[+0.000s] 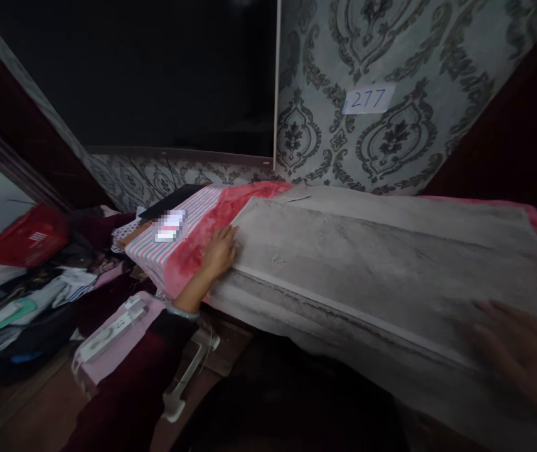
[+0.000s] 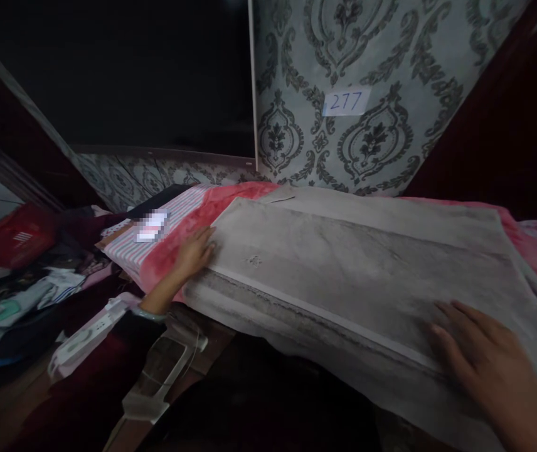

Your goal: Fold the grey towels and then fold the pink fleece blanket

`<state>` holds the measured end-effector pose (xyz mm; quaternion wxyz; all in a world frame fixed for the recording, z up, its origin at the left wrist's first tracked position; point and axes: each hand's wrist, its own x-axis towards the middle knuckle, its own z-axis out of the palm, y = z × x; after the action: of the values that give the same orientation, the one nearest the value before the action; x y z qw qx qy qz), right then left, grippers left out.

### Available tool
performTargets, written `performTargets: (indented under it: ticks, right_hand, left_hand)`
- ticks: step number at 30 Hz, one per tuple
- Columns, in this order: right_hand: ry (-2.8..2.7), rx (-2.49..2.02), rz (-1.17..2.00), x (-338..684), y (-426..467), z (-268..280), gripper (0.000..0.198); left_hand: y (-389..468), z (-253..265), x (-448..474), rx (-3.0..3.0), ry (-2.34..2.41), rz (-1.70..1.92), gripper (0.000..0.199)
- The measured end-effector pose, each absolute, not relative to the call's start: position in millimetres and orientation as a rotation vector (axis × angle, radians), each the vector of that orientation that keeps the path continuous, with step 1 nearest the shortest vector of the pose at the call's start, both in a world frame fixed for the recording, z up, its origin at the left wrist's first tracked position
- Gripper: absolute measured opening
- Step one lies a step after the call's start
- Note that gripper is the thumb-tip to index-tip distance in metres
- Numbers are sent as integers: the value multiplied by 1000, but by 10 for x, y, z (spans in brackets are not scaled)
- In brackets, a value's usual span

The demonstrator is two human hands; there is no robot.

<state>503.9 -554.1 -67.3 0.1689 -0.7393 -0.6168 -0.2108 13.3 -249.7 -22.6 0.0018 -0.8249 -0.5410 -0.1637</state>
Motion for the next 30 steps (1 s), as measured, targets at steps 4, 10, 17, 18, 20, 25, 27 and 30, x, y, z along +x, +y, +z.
performTargets:
  ticks: [4,10,17,18,20,25,27,30]
  right_hand:
    - [-1779,-2159,-386,4682,-5109,-728,76]
    - [-1896,-2390,-257,4516,-5032,-953,64]
    - [-1878,-2222,-273,4520,-5185,-1079,59]
    - [-1882,-2135,-262,4473,-5194,-1074,58]
    - [-1910,-1943,-221,4363,-5203,-1050,55]
    - [-1895,-1692,-172,4133,-5187,-962,40]
    - [-1858,-1669,-214,4083,-5173,-943,37]
    - [-1836,-1621,-344,4033,-5138,-941,34]
  left_hand:
    - [-2566,-251,658,-2783,-1401,-367,64]
    - [-2549,-545,782,-2820,-1488,-72,64]
    - [-2744,-550,773,-2852,-1401,-298,60]
    - [-2824,-567,813,-2901,-1266,-393,59]
    - [-2991,-621,912,-3014,-894,-557,52]
    - [-3209,-706,1120,-3027,-407,-729,31]
    - [-3203,-693,1152,-2991,-352,-735,27]
    - [-3176,-666,1159,-2899,-277,-733,27]
